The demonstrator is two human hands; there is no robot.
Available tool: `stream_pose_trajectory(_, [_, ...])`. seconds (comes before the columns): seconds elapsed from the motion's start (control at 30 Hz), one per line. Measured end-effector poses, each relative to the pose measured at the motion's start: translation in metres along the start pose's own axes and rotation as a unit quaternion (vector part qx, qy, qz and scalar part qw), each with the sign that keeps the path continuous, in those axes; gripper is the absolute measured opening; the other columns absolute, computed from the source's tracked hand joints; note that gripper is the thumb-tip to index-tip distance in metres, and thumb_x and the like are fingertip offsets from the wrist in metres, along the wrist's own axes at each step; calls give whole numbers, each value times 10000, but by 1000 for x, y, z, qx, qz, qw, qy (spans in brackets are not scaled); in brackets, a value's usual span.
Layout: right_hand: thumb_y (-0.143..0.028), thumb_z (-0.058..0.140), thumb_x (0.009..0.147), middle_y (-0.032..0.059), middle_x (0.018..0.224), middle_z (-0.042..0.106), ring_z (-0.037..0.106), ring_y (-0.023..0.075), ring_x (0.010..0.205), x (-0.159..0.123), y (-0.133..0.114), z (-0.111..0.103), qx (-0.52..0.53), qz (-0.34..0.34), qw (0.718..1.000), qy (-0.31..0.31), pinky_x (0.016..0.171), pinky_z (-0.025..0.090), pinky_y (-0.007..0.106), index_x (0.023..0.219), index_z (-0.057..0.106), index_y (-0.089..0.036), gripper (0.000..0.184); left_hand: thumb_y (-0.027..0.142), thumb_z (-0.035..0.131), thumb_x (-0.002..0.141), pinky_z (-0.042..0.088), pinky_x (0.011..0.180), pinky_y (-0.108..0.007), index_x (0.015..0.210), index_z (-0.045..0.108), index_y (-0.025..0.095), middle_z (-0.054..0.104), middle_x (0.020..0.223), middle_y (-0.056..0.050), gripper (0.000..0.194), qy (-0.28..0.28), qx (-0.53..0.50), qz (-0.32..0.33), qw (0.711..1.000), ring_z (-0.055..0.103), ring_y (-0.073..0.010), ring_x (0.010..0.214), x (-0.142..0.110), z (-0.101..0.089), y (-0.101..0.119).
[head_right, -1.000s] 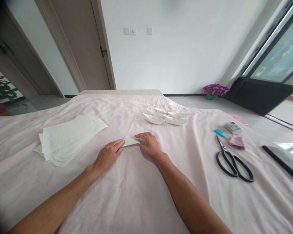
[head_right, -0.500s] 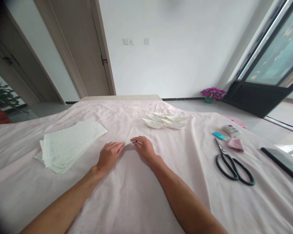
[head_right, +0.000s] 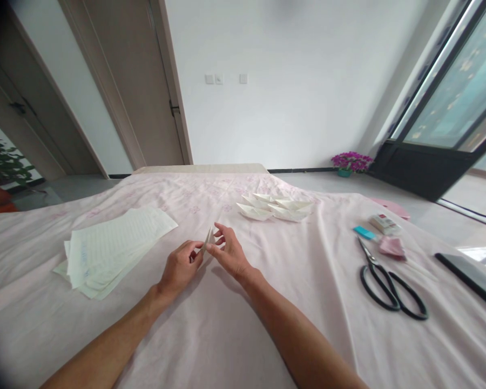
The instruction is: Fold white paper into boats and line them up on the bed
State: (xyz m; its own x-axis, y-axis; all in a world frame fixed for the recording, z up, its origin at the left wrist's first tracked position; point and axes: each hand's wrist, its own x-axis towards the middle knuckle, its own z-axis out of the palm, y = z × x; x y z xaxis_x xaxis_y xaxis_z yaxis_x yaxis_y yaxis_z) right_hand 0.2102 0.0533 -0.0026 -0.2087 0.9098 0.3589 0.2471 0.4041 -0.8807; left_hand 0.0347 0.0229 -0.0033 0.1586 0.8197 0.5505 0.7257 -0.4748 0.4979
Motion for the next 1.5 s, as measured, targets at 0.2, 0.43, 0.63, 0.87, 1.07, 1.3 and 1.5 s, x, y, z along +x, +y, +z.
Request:
stream_pose_trajectory(0.2, [-213, 625, 780, 66, 1168, 503, 570, 162, 898, -6, -6, 13, -59, 17, 998, 19, 770, 519, 319, 1319, 481, -256, 560, 188, 562, 852, 493, 651, -254, 977, 623, 200, 699, 880, -21, 139, 0, -41, -56, 998, 628, -131, 637, 2, 0, 13])
stream_pose_trajectory(0.43, [-68, 502, 727, 48, 1078, 549, 570, 142, 792, -8, -16, 11, -152, -20, 987, 39, 747, 509, 291, 1157, 583, -226, 465, 127, 543, 810, 487, 650, -247, 1026, 574, 206, 672, 1002, -27, 232, -4, -69, -113, 991, 629, -116, 652, 3, 1, 11])
stream_pose_trajectory(0.63, [-40, 490, 711, 31, 1013, 566, 571, 130, 767, -9, -12, 14, -165, -30, 985, 37, 727, 490, 253, 1077, 610, -235, 432, 200, 577, 829, 479, 682, -267, 992, 581, 198, 657, 962, -40, 162, -24, -55, -120, 991, 630, -145, 733, 12, 8, 9])
stream_pose_trajectory(0.87, [-52, 490, 678, 29, 919, 556, 553, 167, 779, -3, 1, 16, -231, 12, 971, 66, 718, 463, 290, 1091, 549, -209, 446, 94, 541, 799, 476, 691, -254, 904, 588, 198, 667, 874, -15, 154, -22, -89, -135, 987, 627, -141, 745, 13, 13, 8])
stream_pose_trajectory(1.07, [-36, 481, 642, 3, 861, 564, 539, 152, 741, -6, 3, 6, -234, -4, 972, 16, 663, 425, 256, 888, 560, -227, 321, 49, 540, 759, 461, 659, -251, 863, 572, 216, 661, 862, 4, 199, -23, -27, -119, 992, 621, -139, 707, 5, 11, 2])
stream_pose_trajectory(1.3, [-38, 518, 709, 12, 875, 582, 560, 144, 736, -14, -5, -6, -244, -34, 969, -35, 670, 436, 247, 864, 638, -219, 267, 1, 518, 764, 457, 704, -276, 915, 571, 239, 664, 914, 6, 286, -53, 75, -33, 995, 635, -172, 837, -7, -1, 1])
stream_pose_trajectory(1.5, [-79, 565, 809, 33, 923, 644, 598, 168, 869, -20, -2, -15, -251, -99, 960, -71, 792, 467, 283, 986, 696, -232, 268, 40, 525, 839, 480, 752, -315, 908, 598, 223, 656, 874, -25, 209, -81, 141, 72, 984, 607, -195, 835, -14, -9, -1])
